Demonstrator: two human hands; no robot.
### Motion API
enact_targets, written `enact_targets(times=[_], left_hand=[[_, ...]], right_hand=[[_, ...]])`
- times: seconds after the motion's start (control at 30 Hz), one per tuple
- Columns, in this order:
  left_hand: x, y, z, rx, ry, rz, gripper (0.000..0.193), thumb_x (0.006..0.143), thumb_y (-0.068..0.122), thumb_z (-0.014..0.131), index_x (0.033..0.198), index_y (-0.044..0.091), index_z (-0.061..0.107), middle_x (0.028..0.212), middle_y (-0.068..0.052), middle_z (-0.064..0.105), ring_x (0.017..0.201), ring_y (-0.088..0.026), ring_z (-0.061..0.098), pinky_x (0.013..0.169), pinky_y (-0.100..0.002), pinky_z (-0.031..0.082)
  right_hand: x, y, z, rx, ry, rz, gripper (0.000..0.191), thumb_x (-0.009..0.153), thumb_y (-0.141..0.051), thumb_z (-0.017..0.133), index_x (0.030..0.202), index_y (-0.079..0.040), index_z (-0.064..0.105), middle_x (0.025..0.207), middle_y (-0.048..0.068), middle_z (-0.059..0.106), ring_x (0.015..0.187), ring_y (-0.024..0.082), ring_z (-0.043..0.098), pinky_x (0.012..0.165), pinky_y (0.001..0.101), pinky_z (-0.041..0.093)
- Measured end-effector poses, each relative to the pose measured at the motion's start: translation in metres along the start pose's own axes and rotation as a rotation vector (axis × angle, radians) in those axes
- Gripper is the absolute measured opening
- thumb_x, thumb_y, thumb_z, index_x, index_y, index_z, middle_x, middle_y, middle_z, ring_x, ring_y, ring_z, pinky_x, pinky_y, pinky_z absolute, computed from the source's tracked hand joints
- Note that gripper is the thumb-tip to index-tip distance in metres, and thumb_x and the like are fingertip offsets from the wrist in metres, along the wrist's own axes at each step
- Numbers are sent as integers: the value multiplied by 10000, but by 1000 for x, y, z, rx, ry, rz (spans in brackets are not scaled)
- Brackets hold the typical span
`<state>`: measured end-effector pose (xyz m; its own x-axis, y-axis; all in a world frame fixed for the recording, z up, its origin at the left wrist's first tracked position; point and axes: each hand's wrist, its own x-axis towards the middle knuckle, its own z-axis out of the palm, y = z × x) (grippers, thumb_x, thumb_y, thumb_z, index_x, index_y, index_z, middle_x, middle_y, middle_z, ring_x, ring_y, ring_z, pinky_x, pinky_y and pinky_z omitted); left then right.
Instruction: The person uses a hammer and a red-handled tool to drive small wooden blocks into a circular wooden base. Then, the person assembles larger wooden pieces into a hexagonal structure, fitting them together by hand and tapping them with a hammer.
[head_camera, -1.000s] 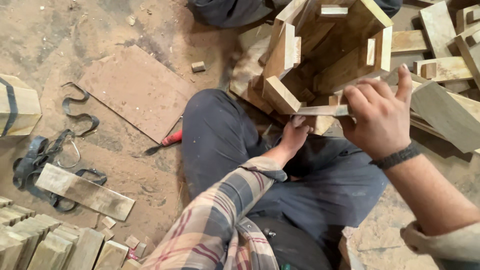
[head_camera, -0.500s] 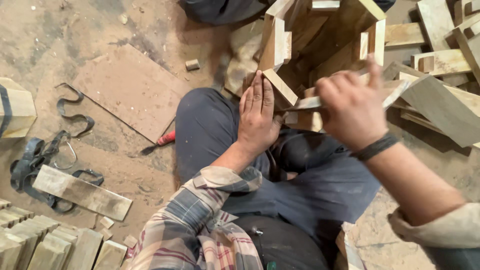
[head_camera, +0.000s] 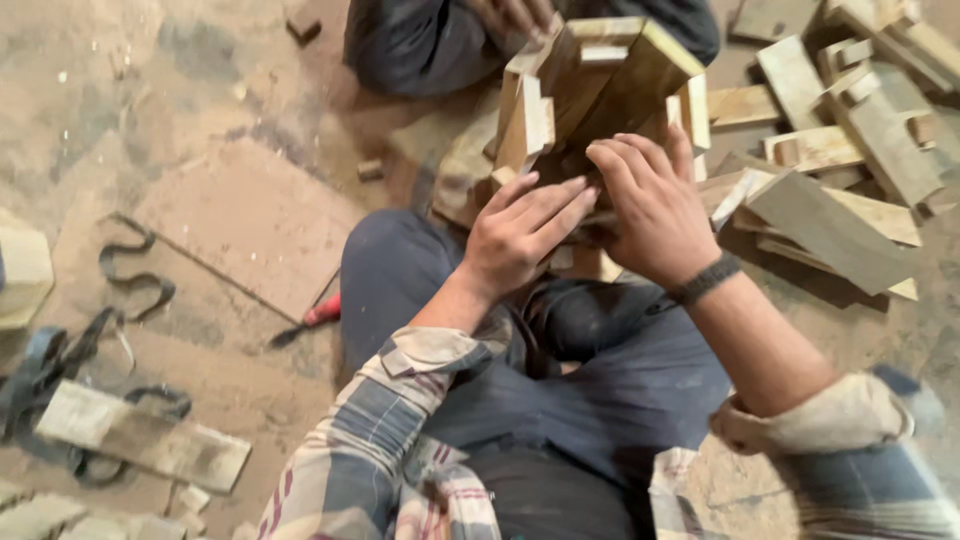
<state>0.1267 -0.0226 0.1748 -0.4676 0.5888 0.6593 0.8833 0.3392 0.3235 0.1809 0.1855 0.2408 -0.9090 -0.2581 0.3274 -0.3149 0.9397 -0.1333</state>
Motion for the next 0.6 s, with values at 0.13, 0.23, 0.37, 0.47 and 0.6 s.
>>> enact_targets(times=[0.13, 0.23, 0.37, 0.47, 0.6], left_hand=[[4, -4, -4, -97, 14, 39, 446, 971, 109, 689, 1414, 120, 634, 1443, -53, 640, 1331, -192, 628, 1212, -390, 402], [2, -10, -4, -162, -12, 47, 451, 980, 116, 698, 1422, 85, 618, 1476, -77, 614, 1383, -209, 581, 1222, -427, 382], [4, -18, -4, -244, -75, 88, 431, 998, 103, 690, 1422, 80, 614, 1484, -84, 601, 1431, -231, 532, 1233, -426, 364], [4, -19, -6, -263, -108, 89, 421, 1002, 47, 663, 1418, 88, 619, 1494, -75, 602, 1445, -220, 529, 1247, -423, 351], [4, -17, -7, -291, -127, 70, 430, 989, 18, 651, 1412, 95, 627, 1490, -66, 611, 1445, -213, 535, 1253, -425, 346]], right_hand=[[-52, 35, -4, 318, 449, 325, 652, 1025, -429, 690, 1540, -115, 445, 1532, 126, 523, 1406, 255, 496, 1180, 440, 387], [-67, 81, 20, 655, 662, 529, 714, 1162, -563, 508, 1625, -71, 279, 1658, 178, 355, 1565, 328, 316, 1329, 505, 243], [-53, 119, 75, 737, 637, 590, 818, 1132, -657, 304, 1697, -92, 132, 1769, 222, 186, 1670, 369, 180, 1387, 521, 169], [-49, 115, 93, 695, 572, 575, 791, 1146, -664, 256, 1710, -129, 109, 1767, 209, 150, 1673, 354, 138, 1390, 511, 107], [-38, 97, 83, 471, 488, 591, 780, 1132, -654, 183, 1727, -152, 139, 1764, 164, 140, 1652, 332, 54, 1413, 545, 49]])
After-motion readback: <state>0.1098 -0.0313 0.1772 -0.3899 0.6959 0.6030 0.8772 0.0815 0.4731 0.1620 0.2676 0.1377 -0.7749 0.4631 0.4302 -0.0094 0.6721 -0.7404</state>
